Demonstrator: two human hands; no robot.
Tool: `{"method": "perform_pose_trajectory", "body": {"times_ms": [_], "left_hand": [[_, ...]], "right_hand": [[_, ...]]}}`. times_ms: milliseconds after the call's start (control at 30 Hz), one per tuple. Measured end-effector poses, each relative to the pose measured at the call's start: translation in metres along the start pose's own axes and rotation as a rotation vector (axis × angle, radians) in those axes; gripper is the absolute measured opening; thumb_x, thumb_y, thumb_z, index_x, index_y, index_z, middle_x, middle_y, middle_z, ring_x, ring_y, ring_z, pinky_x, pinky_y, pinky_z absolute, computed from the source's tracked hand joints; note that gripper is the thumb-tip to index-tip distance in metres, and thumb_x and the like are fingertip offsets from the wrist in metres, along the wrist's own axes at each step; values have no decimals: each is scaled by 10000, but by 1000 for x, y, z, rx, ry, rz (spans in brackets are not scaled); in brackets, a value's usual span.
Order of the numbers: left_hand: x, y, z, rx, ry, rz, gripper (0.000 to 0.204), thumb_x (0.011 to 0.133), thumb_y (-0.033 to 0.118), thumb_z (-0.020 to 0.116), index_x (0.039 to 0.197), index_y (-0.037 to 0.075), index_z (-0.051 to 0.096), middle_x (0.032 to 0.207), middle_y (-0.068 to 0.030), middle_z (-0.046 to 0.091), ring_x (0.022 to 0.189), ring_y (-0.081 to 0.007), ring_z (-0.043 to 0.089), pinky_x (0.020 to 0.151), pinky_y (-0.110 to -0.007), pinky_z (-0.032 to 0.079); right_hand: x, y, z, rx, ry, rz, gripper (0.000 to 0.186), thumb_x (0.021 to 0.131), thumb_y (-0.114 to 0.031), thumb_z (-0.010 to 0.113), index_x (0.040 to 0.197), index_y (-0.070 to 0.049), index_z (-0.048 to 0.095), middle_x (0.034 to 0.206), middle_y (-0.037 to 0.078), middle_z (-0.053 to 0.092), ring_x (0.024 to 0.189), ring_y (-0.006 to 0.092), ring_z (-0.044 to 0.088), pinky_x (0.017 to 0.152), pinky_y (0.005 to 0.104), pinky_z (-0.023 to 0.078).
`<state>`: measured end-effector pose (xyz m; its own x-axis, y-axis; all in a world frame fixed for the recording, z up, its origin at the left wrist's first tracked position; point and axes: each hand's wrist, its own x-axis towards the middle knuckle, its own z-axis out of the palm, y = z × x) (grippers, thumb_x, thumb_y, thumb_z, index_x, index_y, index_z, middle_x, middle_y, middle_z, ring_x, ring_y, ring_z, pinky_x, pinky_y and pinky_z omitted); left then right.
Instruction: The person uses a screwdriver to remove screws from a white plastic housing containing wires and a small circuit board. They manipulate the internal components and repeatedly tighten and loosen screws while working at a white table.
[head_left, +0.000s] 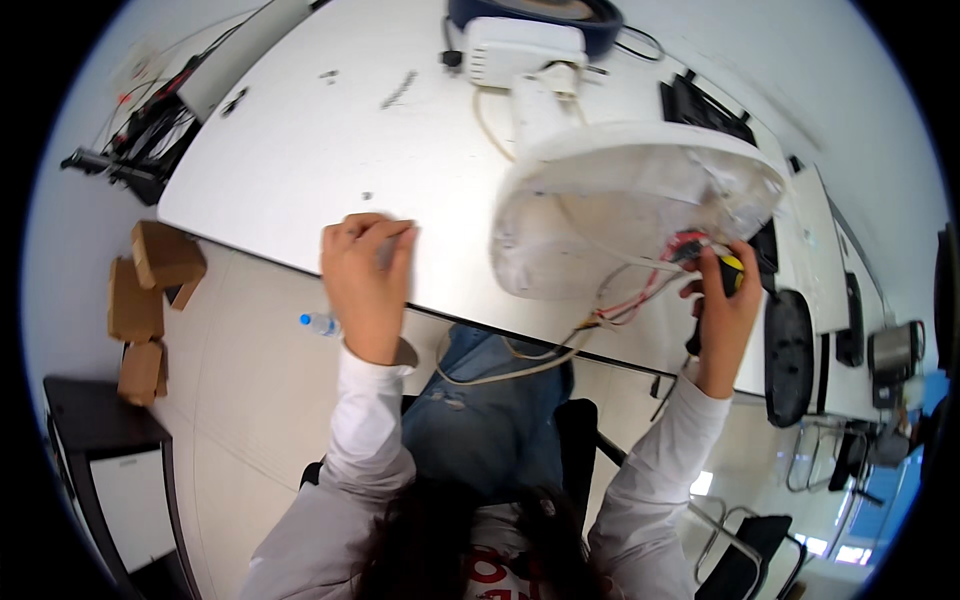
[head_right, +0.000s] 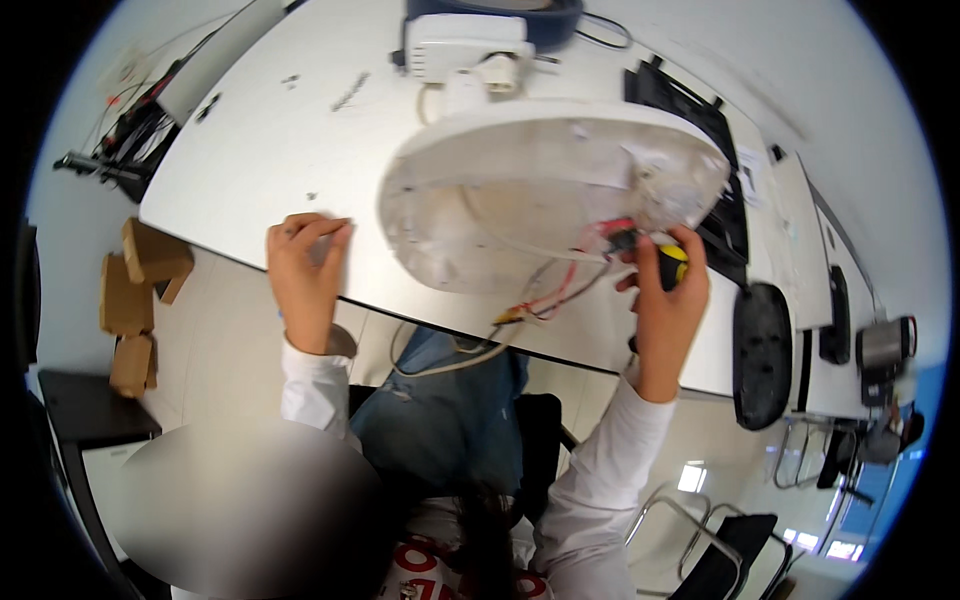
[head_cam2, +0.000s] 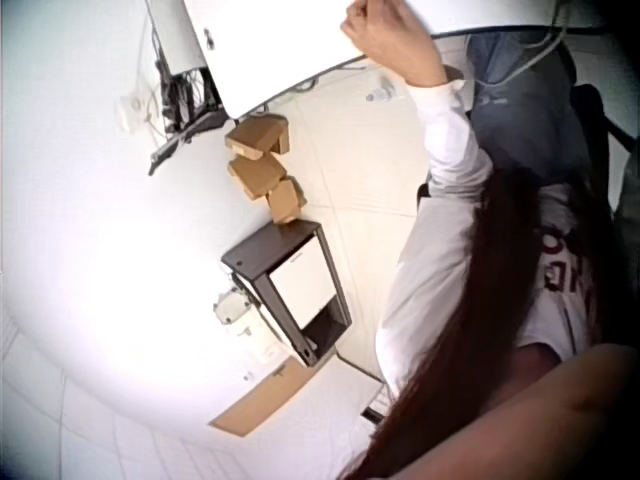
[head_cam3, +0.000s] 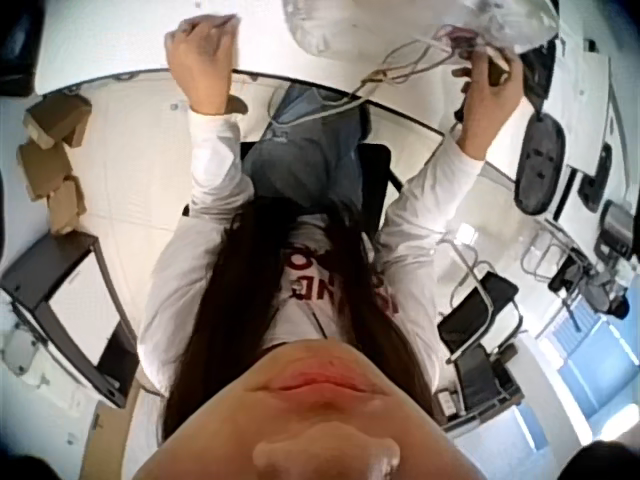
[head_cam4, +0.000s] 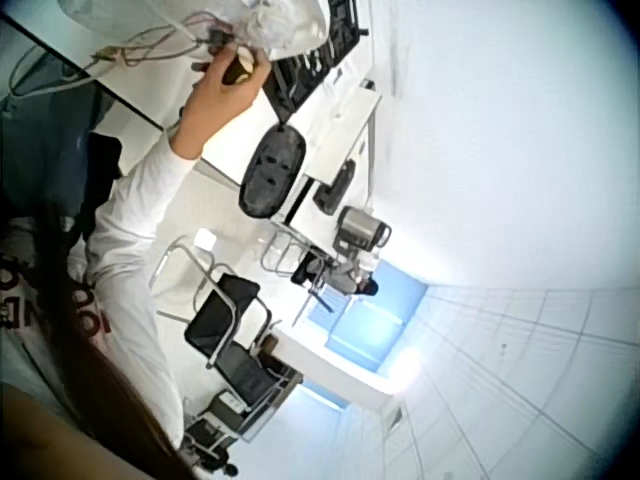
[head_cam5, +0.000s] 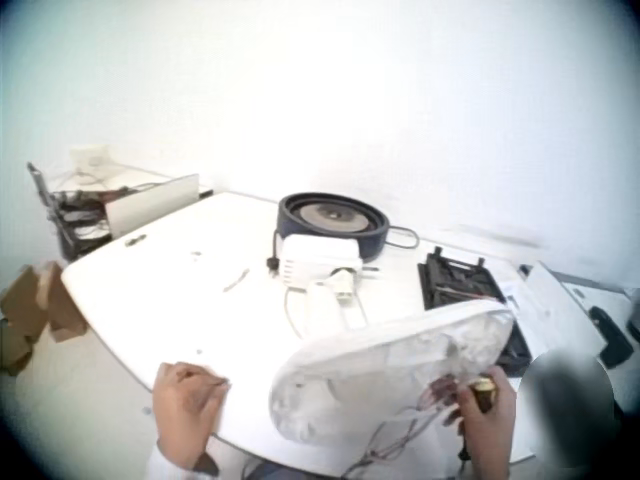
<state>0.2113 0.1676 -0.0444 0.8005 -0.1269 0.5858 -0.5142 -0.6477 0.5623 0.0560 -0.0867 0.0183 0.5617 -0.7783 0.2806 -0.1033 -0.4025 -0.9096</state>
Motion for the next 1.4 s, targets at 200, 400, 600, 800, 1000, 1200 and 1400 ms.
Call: {"method": "perform_pose_trajectory", "body": {"times_ms": [200, 400, 600, 800, 1000, 1200, 1400], "left_hand": [[-1, 5, 1, -5, -30, -36, 78, 747, 127, 675, 811, 85, 692, 846, -20, 610, 815, -204, 484, 722, -304, 402], [-2, 4, 3, 2, -14, -17, 77, 740, 118, 677, 806, 81, 691, 834, -23, 607, 805, -204, 482, 710, -305, 406], [-2, 2, 4, -9, 19, 15, 66, 721, 96, 683, 787, 86, 689, 797, -21, 600, 779, -213, 488, 678, -309, 413], [-5, 4, 4, -178, 80, -27, 64, 733, 69, 679, 793, 47, 677, 793, -48, 611, 787, -188, 527, 699, -286, 419], [-37, 52, -29, -689, 50, -66, 73, 725, -36, 638, 789, 0, 643, 827, -88, 608, 810, -179, 556, 725, -272, 429], [-69, 128, -16, -1297, -772, -91, 103, 762, -2, 627, 862, -5, 654, 986, -142, 608, 978, -224, 557, 841, -327, 435], [-80, 181, 42, -1700, -790, -542, 141, 833, 52, 603, 941, -34, 634, 1144, -139, 559, 1030, -191, 530, 908, -306, 401]], "right_hand": [[0, -1, 1, 36, 2, 26, 227, 832, -108, 603, 1018, -13, 514, 695, 69, 641, 494, 89, 563, 398, 191, 332], [-1, -1, 1, 4, 8, 33, 213, 818, -103, 609, 994, -15, 530, 686, 61, 638, 499, 86, 564, 407, 191, 347], [-1, -2, 1, 7, 6, 24, 201, 820, -107, 608, 985, -21, 533, 684, 59, 638, 501, 84, 565, 409, 189, 352], [0, -2, 1, 7, 7, 39, 195, 819, -104, 610, 980, -21, 536, 684, 60, 641, 503, 80, 564, 409, 187, 352], [-1, -3, -2, 16, 3, 41, 188, 820, -102, 612, 971, -19, 537, 688, 60, 643, 507, 78, 562, 409, 184, 350], [4, -5, -4, 41, -34, 53, 185, 826, -122, 610, 956, -15, 534, 701, 57, 651, 513, 77, 563, 413, 192, 355], [5, -8, -11, 38, -85, 47, 187, 822, -116, 608, 962, -11, 541, 711, 54, 655, 528, 74, 565, 432, 190, 374]]}}
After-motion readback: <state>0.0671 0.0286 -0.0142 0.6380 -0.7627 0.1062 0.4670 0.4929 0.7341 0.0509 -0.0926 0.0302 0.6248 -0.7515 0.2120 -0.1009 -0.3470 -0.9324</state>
